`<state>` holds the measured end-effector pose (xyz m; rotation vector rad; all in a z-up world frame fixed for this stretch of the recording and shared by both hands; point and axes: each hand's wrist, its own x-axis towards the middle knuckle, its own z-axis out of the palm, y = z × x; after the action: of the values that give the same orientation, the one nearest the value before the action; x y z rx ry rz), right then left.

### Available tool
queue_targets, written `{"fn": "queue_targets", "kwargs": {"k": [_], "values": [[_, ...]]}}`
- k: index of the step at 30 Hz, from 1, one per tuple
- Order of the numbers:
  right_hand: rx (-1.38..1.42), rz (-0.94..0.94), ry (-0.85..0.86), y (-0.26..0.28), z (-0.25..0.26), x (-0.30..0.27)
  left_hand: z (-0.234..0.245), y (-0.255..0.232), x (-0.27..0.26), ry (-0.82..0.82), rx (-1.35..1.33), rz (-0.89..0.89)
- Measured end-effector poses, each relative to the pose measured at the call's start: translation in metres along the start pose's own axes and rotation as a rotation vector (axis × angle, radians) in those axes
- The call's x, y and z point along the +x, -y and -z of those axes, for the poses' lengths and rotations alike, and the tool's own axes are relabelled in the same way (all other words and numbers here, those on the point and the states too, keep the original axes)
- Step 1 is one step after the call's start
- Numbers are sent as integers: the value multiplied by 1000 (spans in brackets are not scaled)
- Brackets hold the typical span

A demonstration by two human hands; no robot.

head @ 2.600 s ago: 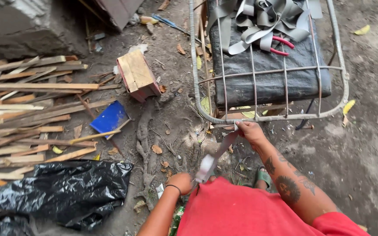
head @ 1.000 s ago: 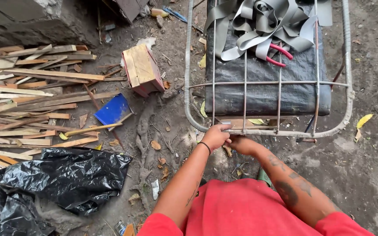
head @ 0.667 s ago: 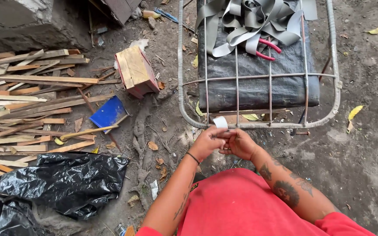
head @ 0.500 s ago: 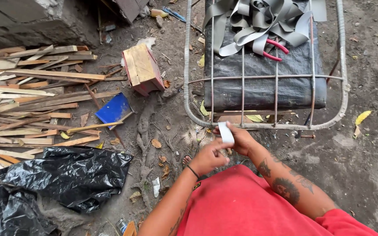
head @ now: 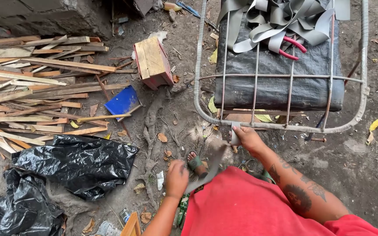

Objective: Wrapping a metal furniture frame with rubber straps and securing them with tape.

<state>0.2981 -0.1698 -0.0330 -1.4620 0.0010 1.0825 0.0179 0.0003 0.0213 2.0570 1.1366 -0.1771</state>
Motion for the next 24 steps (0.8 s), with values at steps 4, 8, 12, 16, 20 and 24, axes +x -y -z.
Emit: {"fn": "queue_targets", "kwargs": {"k": [4,8,12,16,20,24], "values": [[-273,3,-131,-41,29,37,-47,-81,76,-74,143,-751],[-558,1,-147,-23,22,-3,-112,-142,142,-302,436,-1195],[-715,64,-199,-20,14,-58,-137,-154,158,-442,546,-1288],[-725,69,-177,-33,13,-51,-146,-145,165,-295,585,-1142],[-951,42,-186,-33,36,28,-136,-175,159,93,635,-821],[-657,-20,-120,-46,52,93,-99,-227,146,554,514,-433]]}}
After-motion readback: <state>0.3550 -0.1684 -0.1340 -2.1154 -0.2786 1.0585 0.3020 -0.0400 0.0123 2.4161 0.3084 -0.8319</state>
